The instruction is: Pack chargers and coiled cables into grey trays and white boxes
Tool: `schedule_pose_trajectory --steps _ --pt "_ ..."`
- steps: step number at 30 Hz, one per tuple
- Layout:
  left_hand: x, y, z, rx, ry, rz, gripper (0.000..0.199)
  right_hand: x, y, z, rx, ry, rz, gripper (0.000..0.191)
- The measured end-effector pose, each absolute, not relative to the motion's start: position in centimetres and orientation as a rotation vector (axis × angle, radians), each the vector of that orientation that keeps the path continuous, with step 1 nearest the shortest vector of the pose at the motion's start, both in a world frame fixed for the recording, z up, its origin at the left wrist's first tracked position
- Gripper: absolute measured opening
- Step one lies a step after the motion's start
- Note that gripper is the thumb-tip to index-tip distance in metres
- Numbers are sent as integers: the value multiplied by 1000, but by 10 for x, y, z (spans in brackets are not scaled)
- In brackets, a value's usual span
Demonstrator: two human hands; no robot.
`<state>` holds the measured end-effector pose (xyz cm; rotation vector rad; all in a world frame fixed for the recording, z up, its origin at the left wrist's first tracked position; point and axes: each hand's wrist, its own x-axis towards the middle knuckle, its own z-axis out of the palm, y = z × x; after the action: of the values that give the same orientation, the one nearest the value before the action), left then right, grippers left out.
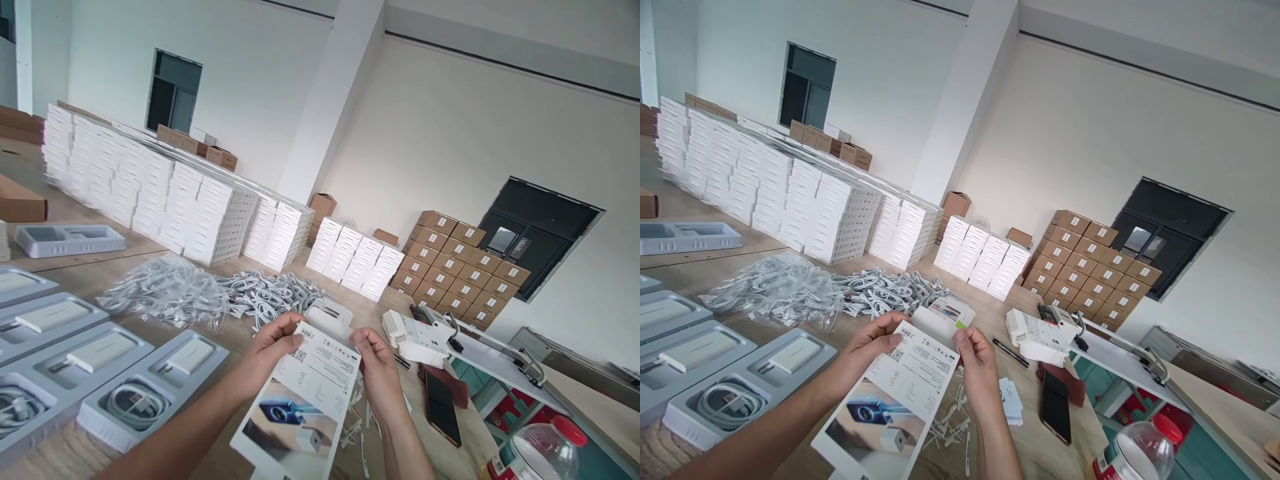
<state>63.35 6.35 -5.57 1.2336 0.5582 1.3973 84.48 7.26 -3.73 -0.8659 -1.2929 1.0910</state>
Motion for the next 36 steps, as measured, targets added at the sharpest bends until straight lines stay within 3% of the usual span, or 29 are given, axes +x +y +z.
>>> schedule_pose_trajectory --steps 4,11,19,22,36 --pt "635 60 -55 1238 557 1319 23 846 73 -36 -870 -1339 1198 41" --pt "636 62 -56 1270 576 1285 17 853 78 -39 -888 -1564 845 20" --pt "640 59 -63 1492 566 1196 21 857 76 -45 -899 -1326 1381 30" --pt "641 57 -62 1512 570 1190 20 855 76 -46 -905 -1352 1435 31" --pt "641 55 -60 1461 640 1192 41 849 71 -41 -928 -1696 1075 29"
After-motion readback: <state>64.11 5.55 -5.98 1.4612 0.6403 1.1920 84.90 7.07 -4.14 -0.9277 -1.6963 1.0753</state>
